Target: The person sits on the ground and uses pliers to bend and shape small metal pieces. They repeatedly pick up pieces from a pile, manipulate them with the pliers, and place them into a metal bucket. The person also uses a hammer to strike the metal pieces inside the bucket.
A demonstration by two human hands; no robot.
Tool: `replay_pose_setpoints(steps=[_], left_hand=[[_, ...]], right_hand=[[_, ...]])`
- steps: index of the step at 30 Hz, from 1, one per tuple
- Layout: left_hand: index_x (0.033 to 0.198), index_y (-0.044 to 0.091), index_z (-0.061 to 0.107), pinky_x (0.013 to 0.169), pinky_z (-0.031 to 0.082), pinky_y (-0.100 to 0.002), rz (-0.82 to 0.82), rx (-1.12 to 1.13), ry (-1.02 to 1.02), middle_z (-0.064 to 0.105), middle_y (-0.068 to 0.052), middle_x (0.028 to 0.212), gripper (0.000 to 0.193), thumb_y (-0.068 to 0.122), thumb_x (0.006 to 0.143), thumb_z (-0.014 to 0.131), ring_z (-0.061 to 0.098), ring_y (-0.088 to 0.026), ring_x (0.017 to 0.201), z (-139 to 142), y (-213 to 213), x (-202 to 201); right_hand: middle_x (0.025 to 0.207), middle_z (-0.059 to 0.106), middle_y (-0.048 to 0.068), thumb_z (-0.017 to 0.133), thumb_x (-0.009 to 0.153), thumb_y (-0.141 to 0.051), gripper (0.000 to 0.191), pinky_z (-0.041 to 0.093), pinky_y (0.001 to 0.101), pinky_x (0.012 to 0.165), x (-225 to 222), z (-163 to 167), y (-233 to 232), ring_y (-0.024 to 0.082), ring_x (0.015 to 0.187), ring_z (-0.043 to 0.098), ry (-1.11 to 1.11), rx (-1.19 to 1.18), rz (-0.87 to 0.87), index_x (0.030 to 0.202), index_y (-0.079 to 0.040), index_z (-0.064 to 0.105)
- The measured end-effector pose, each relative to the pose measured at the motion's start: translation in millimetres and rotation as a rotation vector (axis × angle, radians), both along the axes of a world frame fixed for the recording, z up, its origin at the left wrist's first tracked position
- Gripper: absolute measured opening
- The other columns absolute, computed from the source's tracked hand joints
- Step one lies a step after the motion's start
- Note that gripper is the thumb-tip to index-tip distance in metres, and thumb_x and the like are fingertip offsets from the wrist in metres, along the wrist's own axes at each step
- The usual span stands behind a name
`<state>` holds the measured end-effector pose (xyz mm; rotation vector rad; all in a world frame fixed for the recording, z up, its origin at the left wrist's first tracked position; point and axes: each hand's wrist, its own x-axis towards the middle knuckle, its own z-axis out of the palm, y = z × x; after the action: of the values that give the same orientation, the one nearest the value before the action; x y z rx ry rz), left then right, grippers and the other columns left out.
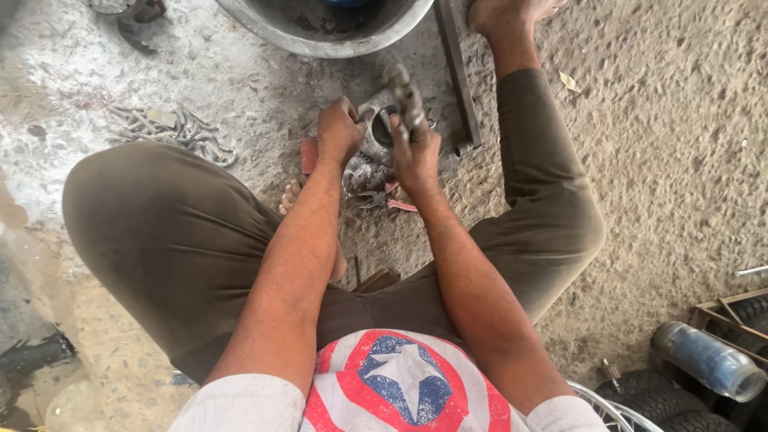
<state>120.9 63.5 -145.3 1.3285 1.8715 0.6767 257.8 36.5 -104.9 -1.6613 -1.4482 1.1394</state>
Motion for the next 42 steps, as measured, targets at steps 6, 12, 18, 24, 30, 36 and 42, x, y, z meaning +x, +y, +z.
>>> replay_pose_setpoints(steps=[6,12,18,24,30,36,42], left_hand=[[0.084,0.002,0.067,0.074,0.055,-0.045,-0.02,0.056,0.015,0.072,-0.019,0.085,0.029,0.014,0.07,0.089,0.07,-0.037,0.082,5.7,-4.2,4.3],[0.083,0.005,0.07,0.077,0.055,-0.044,-0.001,0.024,-0.012,0.073,-0.018,0.085,0.02,0.011,0.073,0.085,0.071,-0.037,0.083,3.4,-2.9,4.1],[0.083,0.003,0.069,0.077,0.055,-0.045,-0.066,0.031,0.003,0.073,-0.019,0.086,0.019,0.012,0.073,0.084,0.071,-0.037,0.083,0.0,-1.8,0.1],[0.085,0.0,0.07,0.078,0.054,-0.046,-0.092,0.085,0.06,0.072,-0.021,0.087,0.025,0.015,0.074,0.087,0.07,-0.039,0.086,2.5,-3.4,5.1],[0.092,-0.001,0.068,0.08,0.055,-0.048,-0.245,-0.076,0.244,0.072,-0.022,0.089,0.015,0.009,0.082,0.074,0.071,-0.038,0.086,0.4,2.1,7.4],[0.088,0.001,0.072,0.083,0.054,-0.05,-0.167,0.106,0.21,0.072,-0.024,0.091,0.013,0.013,0.085,0.073,0.07,-0.043,0.09,-1.3,-2.2,7.1],[0.088,-0.001,0.071,0.082,0.053,-0.052,-0.2,0.118,0.243,0.072,-0.025,0.088,0.016,0.014,0.083,0.073,0.069,-0.043,0.088,2.7,-2.2,9.0]], right_hand=[[0.083,0.073,0.016,0.06,0.105,-0.027,0.031,0.054,0.044,0.07,-0.8,-23.9,-15.4,0.022,0.075,0.068,-0.287,-0.131,0.102,0.113,0.001,0.07],[0.086,0.075,0.011,0.061,0.102,-0.034,0.032,0.058,0.0383,0.061,2.8,-11.2,-1.1,0.018,0.069,0.069,-0.106,-0.271,-0.09,0.113,-0.005,0.071],[0.078,0.073,0.011,0.057,0.103,-0.037,0.038,0.056,0.0295,0.05,0.6,-10.1,-2.2,0.012,0.057,0.067,-0.061,0.047,-0.003,0.123,-0.006,0.066],[0.078,0.074,0.012,0.063,0.107,-0.028,0.028,0.051,0.0361,0.061,-0.2,-28.2,-12.7,0.017,0.067,0.069,-0.31,-0.138,0.103,0.105,-0.001,0.072],[0.076,0.071,0.012,0.061,0.101,-0.027,0.027,0.053,0.0451,0.054,2.0,-11.1,-4.3,0.023,0.061,0.065,-0.025,-0.163,-0.121,0.112,-0.003,0.069],[0.074,0.07,0.015,0.057,0.105,-0.026,0.029,0.056,0.0433,0.057,1.8,-21.8,-8.6,0.024,0.061,0.067,-0.206,-0.119,0.07,0.113,0.001,0.065],[0.078,0.072,0.019,0.063,0.104,-0.029,0.032,0.054,0.046,0.063,5.9,-28.5,-8.5,0.027,0.067,0.069,-0.3,-0.201,0.007,0.112,0.001,0.07]])
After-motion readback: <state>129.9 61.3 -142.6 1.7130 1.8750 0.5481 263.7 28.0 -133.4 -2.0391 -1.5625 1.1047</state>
